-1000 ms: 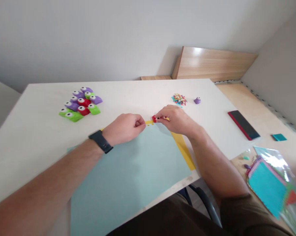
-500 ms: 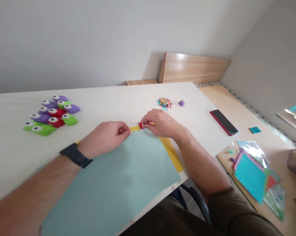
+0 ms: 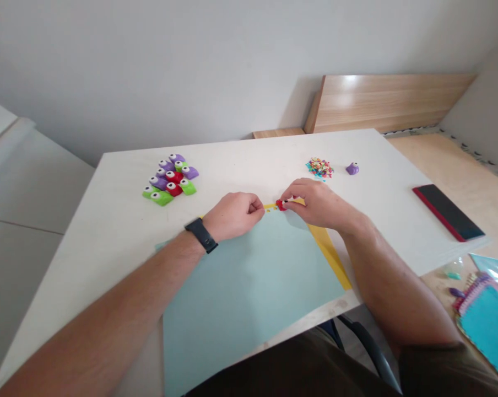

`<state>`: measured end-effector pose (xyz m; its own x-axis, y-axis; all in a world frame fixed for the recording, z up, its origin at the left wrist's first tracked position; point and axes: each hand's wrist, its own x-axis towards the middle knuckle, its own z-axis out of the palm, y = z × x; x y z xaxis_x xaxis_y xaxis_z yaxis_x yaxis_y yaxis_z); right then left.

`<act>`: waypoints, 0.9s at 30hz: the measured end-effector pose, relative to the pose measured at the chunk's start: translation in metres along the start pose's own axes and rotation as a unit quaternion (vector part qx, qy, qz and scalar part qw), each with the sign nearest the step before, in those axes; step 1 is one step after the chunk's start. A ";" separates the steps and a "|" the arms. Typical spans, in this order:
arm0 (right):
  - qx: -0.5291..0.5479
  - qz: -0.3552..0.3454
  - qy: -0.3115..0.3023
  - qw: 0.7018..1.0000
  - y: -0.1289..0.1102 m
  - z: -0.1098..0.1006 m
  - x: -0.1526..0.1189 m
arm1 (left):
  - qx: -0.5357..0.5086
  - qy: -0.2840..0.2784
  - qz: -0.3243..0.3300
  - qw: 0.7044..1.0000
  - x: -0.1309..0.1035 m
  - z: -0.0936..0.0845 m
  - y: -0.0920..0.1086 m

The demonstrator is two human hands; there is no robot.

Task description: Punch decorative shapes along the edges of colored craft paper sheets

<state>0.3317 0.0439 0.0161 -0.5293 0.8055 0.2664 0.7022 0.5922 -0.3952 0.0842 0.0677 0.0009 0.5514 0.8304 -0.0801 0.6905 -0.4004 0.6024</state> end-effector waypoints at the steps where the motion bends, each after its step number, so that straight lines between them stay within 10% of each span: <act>1: -0.001 0.001 0.000 1.000 0.000 0.000 0.000 | 0.001 0.000 0.001 1.000 0.000 0.000 0.000; 27: -0.005 0.013 -0.006 1.000 -0.006 -0.002 0.000 | 0.028 0.015 0.003 0.999 -0.003 -0.001 0.008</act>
<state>0.3284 0.0403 0.0204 -0.5171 0.8200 0.2455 0.7201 0.5718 -0.3930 0.0877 0.0623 0.0068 0.5408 0.8396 -0.0521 0.7133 -0.4249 0.5574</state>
